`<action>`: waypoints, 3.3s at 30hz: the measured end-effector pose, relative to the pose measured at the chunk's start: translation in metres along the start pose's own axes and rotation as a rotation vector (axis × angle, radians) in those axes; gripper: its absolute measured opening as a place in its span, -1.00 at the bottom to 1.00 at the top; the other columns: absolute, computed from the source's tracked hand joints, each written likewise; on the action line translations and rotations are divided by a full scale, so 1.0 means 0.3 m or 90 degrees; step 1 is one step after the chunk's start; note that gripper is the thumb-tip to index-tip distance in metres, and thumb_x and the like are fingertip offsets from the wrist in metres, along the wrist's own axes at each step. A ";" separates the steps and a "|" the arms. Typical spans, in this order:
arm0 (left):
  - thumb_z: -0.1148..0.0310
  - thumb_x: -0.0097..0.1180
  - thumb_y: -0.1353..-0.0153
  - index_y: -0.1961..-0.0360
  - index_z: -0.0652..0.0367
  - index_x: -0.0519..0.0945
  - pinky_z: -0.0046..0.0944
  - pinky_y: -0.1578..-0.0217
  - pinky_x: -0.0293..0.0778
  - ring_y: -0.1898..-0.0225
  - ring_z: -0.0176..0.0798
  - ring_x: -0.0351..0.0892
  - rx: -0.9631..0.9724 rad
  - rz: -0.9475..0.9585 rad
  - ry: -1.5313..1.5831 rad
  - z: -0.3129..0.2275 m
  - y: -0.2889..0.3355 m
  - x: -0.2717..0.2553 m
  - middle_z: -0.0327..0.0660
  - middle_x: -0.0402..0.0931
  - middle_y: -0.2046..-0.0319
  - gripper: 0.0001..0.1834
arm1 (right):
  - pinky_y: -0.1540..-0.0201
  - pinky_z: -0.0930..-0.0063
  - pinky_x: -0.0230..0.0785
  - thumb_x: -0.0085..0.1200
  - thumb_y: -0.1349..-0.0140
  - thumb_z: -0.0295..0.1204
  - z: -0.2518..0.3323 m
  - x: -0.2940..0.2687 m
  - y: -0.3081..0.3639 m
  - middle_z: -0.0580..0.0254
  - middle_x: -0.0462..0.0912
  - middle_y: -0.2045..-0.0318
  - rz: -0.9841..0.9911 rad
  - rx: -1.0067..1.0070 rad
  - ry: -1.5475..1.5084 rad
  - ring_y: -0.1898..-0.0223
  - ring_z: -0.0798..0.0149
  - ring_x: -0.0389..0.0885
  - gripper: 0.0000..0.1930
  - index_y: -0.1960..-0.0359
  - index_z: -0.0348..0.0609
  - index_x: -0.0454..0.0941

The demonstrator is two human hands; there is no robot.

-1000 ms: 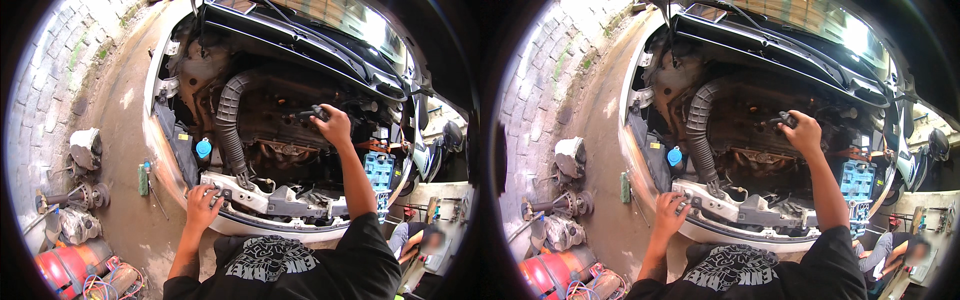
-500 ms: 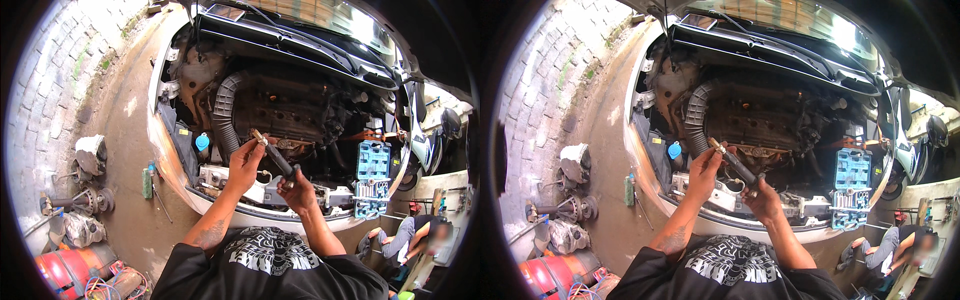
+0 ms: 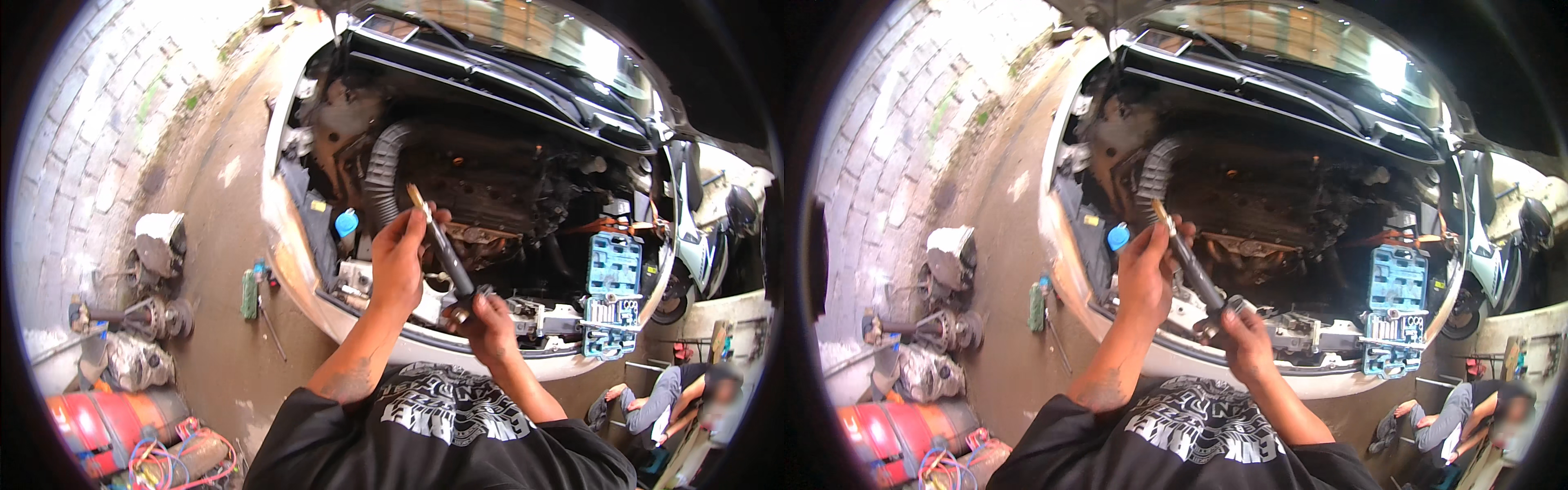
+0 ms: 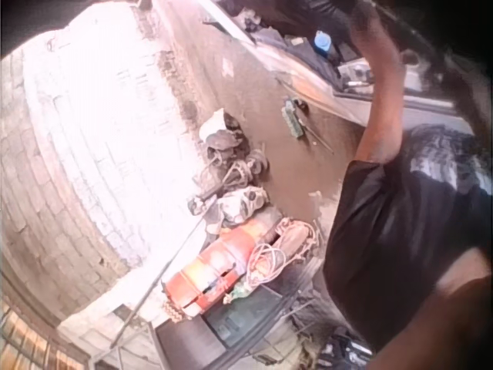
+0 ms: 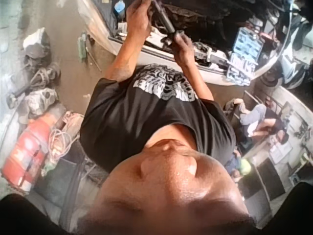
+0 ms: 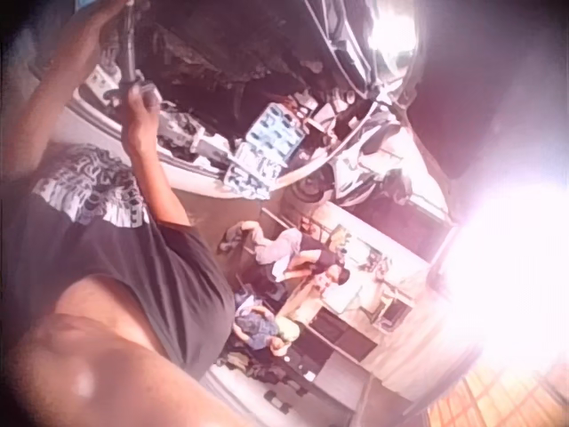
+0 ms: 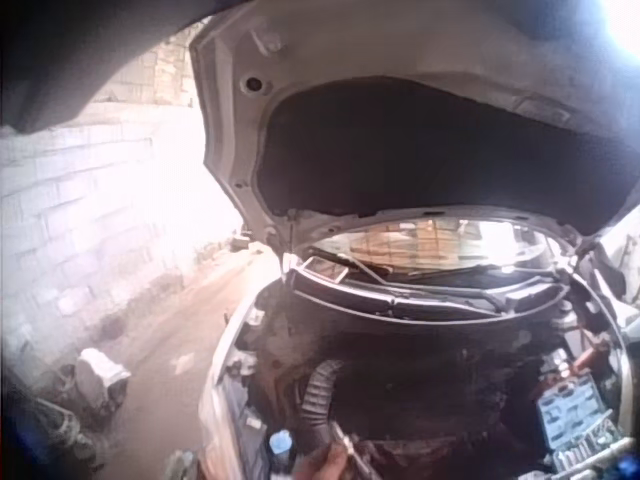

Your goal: The person removes an ignition coil and a spark plug from a car engine using a socket wrench and by hand.

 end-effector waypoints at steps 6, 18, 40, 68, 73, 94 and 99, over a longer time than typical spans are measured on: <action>0.16 0.02 -0.53 -0.06 0.17 0.59 -0.23 0.03 0.43 0.16 -0.31 0.57 0.050 -0.152 0.119 -0.160 -0.079 -0.188 -0.18 0.65 0.08 -0.68 | 0.33 0.48 0.50 0.18 -0.41 -0.30 0.115 0.029 0.065 0.09 0.72 0.37 -0.036 -0.081 0.276 0.34 0.32 0.71 -0.67 0.08 -0.41 0.58; 0.31 0.34 -0.19 0.11 0.06 0.72 -0.06 -0.02 0.37 0.05 -0.16 0.55 0.361 0.192 -1.227 -0.141 0.132 -0.638 -0.30 0.63 0.14 -0.76 | 0.46 0.62 0.24 0.21 -0.39 -0.18 0.072 -0.329 0.079 0.14 0.74 0.42 -0.214 -0.023 0.365 0.50 0.50 0.54 -0.65 0.14 -0.30 0.62; 0.43 0.35 -0.06 0.20 0.03 0.77 0.06 -0.11 0.32 -0.02 -0.04 0.47 0.236 0.250 -1.208 0.073 0.113 -0.803 -0.26 0.59 0.18 -0.77 | 0.09 0.03 0.55 0.29 -0.20 0.04 0.422 -0.576 -0.519 -0.12 0.76 0.26 -0.499 -0.229 1.051 0.15 -0.17 0.74 -0.49 0.00 -0.08 0.66; 0.37 0.37 -0.11 -0.16 0.16 0.56 0.04 -0.14 0.38 -0.11 0.07 0.50 0.285 0.020 -1.051 0.011 -0.022 -0.578 -0.02 0.44 -0.20 -0.45 | 0.07 0.07 0.60 0.42 0.00 -0.16 0.351 -0.605 -1.094 -0.04 0.77 0.27 -0.153 -0.047 1.453 0.14 -0.08 0.75 -0.63 0.20 -0.10 0.74; 0.37 0.37 -0.11 -0.14 0.16 0.56 0.03 -0.13 0.39 -0.08 0.08 0.51 0.284 0.029 -1.046 0.026 -0.020 -0.547 -0.03 0.45 -0.18 -0.48 | 0.02 0.08 0.60 0.42 -0.03 -0.12 0.326 -0.645 -1.104 -0.03 0.77 0.22 -0.193 -0.056 1.439 0.11 -0.08 0.75 -0.59 0.15 -0.08 0.73; 0.28 0.09 -0.51 -0.29 0.32 0.48 -0.27 -0.17 0.46 -0.07 -0.26 0.63 -0.006 0.113 -0.301 0.160 0.001 -0.228 -0.09 0.60 -0.16 -0.55 | 0.05 0.30 0.51 0.34 -0.25 -0.21 0.228 -0.353 -0.209 0.04 0.71 0.23 -0.053 -0.084 0.142 0.20 0.19 0.69 -0.49 -0.09 -0.33 0.53; 0.30 0.10 -0.51 -0.21 0.34 0.52 -0.27 -0.18 0.47 -0.08 -0.27 0.64 0.059 0.106 -0.152 0.047 0.055 -0.114 -0.01 0.67 -0.05 -0.61 | 0.00 0.14 0.49 0.30 -0.29 -0.09 -0.078 -0.174 -0.086 0.04 0.68 0.16 0.008 0.111 -0.052 0.13 0.16 0.64 -0.45 -0.11 -0.27 0.50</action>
Point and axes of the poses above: each hand's wrist, its own y-axis away from the middle knuckle, its own x-axis out of the palm, z = x × y, the point moved 7 cm from there along -y, towards the middle knuckle
